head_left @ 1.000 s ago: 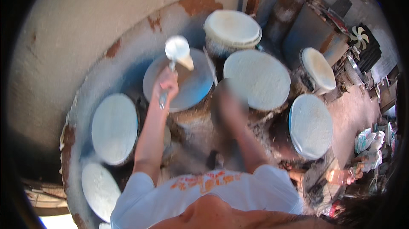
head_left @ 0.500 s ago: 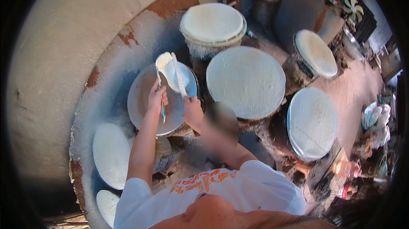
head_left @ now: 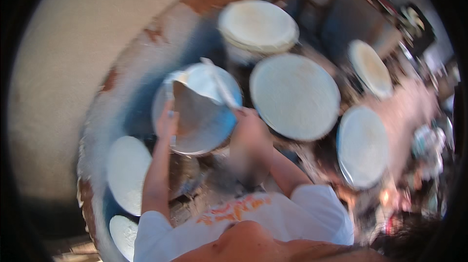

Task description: The person uses a ladle to pour batter onto circular hot plates and spreads it with a stick, then peels the cooked crepes off the plates by hand.

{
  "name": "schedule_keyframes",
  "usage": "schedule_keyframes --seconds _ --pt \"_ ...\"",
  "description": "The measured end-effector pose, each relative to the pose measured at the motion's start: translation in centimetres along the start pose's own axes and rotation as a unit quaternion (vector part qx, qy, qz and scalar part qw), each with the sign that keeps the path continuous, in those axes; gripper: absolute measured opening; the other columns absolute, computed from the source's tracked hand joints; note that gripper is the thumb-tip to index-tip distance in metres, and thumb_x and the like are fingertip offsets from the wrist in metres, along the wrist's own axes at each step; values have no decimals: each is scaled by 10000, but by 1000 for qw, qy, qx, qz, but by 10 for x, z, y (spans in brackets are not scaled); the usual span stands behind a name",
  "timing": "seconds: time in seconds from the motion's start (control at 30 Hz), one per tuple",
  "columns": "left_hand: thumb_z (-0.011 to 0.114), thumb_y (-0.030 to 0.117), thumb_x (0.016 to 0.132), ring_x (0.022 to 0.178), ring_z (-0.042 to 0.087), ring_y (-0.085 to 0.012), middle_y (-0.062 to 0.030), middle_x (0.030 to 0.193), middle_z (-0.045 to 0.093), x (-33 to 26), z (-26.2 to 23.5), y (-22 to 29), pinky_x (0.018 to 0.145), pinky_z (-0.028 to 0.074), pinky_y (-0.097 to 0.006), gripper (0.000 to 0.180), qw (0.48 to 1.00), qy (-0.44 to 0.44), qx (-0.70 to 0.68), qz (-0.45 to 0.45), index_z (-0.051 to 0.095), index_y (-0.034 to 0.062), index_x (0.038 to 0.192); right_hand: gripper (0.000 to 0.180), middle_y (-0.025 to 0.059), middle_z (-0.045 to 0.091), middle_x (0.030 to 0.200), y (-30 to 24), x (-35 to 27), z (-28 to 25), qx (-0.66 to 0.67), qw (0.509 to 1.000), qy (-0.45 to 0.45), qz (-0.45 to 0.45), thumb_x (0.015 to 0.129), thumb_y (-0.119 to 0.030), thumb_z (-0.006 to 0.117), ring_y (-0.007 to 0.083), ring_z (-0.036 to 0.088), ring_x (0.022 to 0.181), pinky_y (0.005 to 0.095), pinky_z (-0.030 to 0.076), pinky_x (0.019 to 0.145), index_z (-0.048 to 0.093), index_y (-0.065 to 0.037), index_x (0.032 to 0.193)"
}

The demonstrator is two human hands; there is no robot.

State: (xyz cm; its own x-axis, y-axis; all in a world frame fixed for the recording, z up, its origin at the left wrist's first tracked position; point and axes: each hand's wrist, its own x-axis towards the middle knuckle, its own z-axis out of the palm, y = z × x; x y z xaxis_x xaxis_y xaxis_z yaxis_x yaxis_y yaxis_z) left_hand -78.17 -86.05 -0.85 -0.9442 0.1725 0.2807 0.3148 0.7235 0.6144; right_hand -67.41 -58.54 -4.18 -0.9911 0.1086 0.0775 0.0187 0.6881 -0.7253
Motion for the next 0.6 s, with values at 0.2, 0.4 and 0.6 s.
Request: schedule_keyframes --seconds 0.2,0.4,0.6 --pt "568 83 860 1094 571 -260 -153 1275 544 -18 9 -71 913 450 -357 511 995 1 -16 -94 435 76 1353 353 97 613 1021 -42 43 34 -168 978 13 -124 789 -98 539 274 570 977 371 515 778 614 -127 1133" --pt "583 155 853 1187 518 -286 -190 1298 516 -40 0 -27 984 401 -354 502 990 25 -29 -133 460 85 1336 368 70 596 1064 4 46 -17 -155 983 17 -97 742 -45 549 295 530 1005 393 485 835 632 -112 1094" --pt "543 86 874 546 533 -171 -110 952 659 -87 -32 -7 526 455 -304 502 957 121 -75 -253 444 138 1364 422 120 583 1020 -39 96 32 -87 962 -86 -243 677 -5 589 339 537 978 442 474 817 619 -75 1092"
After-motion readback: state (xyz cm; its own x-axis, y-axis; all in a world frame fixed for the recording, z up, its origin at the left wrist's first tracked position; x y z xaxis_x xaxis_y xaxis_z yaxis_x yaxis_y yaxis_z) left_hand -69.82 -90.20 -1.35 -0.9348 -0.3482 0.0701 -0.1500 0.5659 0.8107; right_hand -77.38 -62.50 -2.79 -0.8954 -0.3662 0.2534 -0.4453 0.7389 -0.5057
